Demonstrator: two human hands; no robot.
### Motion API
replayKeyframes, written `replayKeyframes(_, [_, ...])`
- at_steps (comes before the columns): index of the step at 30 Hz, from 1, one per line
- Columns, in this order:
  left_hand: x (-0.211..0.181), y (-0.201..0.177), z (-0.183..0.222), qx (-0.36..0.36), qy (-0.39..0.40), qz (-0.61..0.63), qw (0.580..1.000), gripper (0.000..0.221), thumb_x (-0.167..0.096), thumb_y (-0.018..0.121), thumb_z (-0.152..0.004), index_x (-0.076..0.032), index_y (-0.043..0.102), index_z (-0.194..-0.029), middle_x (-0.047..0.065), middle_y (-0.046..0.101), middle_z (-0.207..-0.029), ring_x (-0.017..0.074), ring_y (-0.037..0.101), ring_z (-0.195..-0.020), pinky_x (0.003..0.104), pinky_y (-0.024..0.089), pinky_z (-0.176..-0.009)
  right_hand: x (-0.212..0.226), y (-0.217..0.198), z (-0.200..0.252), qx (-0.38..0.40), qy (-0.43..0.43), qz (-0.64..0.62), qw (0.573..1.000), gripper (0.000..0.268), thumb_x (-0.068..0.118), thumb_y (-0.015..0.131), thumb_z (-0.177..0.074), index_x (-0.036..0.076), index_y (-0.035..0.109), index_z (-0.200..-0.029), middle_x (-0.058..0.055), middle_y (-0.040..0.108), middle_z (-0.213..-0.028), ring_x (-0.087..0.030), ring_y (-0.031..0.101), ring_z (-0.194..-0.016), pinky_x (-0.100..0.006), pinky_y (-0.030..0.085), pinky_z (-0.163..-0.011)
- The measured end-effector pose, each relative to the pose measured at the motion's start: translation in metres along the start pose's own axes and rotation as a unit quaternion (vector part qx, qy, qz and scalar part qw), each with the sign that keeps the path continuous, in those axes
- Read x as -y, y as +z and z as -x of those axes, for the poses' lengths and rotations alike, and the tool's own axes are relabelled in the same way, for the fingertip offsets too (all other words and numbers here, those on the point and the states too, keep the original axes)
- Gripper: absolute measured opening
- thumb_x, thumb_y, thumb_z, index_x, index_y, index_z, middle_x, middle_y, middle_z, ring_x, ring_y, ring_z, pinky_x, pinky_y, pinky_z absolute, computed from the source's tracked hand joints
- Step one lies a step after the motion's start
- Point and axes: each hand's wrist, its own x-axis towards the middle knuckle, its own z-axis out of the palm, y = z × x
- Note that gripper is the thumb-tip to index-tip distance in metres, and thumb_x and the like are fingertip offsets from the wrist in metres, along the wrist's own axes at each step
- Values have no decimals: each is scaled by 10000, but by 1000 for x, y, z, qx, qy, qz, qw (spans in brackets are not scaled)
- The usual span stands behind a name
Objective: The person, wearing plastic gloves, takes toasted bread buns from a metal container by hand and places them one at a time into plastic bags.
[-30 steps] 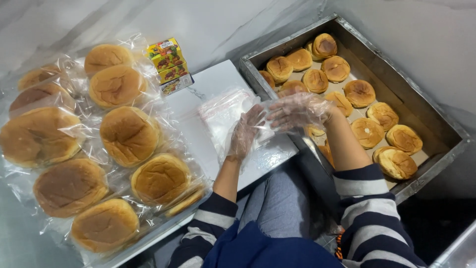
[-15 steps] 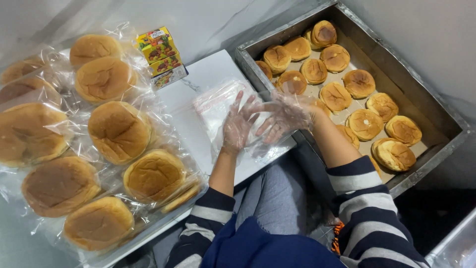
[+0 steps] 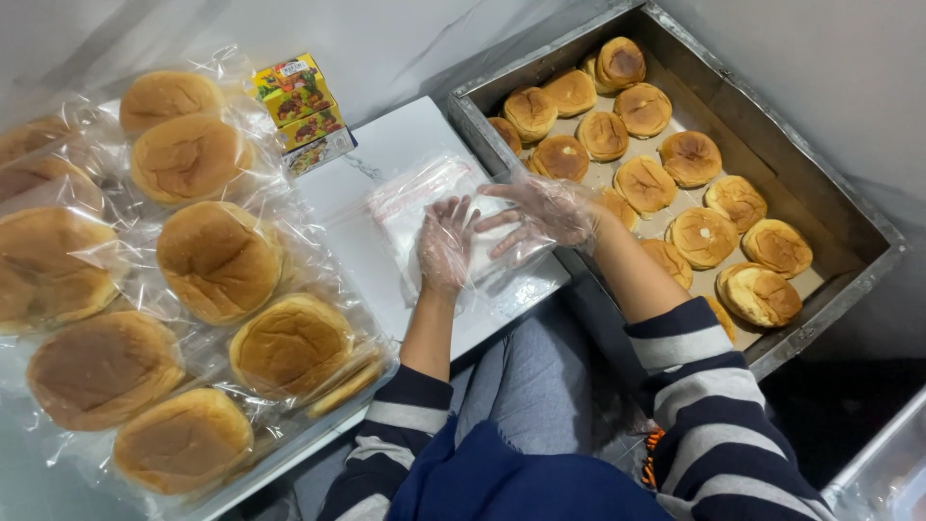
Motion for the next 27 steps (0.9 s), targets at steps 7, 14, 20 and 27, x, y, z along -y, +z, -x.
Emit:
replayKeyframes(7, [4, -17, -9, -40, 23, -17, 999, 300, -414, 351, -903, -225, 583, -905, -36, 624, -952, 199, 516, -1056, 403, 363, -959, 18, 17, 5, -141, 18, -11, 990, 577, 420, 317, -872, 65, 246, -1322, -260, 507, -1106, -393, 564, -931, -511, 492, -726])
replayKeyframes(14, [4, -23, -12, -36, 18, 25, 999, 282, -387, 372, -901, -215, 594, -878, -37, 629, -905, 197, 535, -1025, 378, 382, -939, 17, -37, 53, -198, 16, -47, 979, 367, 267, 321, -904, 2, 474, -1107, -201, 618, -863, -320, 638, -727, -537, 502, -652])
replayKeyframes(20, [1, -7, -4, -45, 6, 42, 998, 272, -371, 389, -898, -211, 606, -867, -34, 640, -872, 194, 549, -1003, 354, 393, -928, 55, -9, 43, -433, -61, 46, 898, 204, 261, 474, -860, 113, 556, -745, -104, 647, -744, -200, 646, -671, -297, 517, -554])
replayKeyframes(27, [8, -17, -9, -54, -4, 59, 997, 264, -373, 413, -887, -200, 612, -878, -27, 643, -889, 199, 551, -1004, 349, 405, -923, 49, -148, 51, -613, -93, 4, 784, 187, 208, 586, -745, 92, 555, -889, -24, 528, -910, -206, 555, -947, -339, 478, -863])
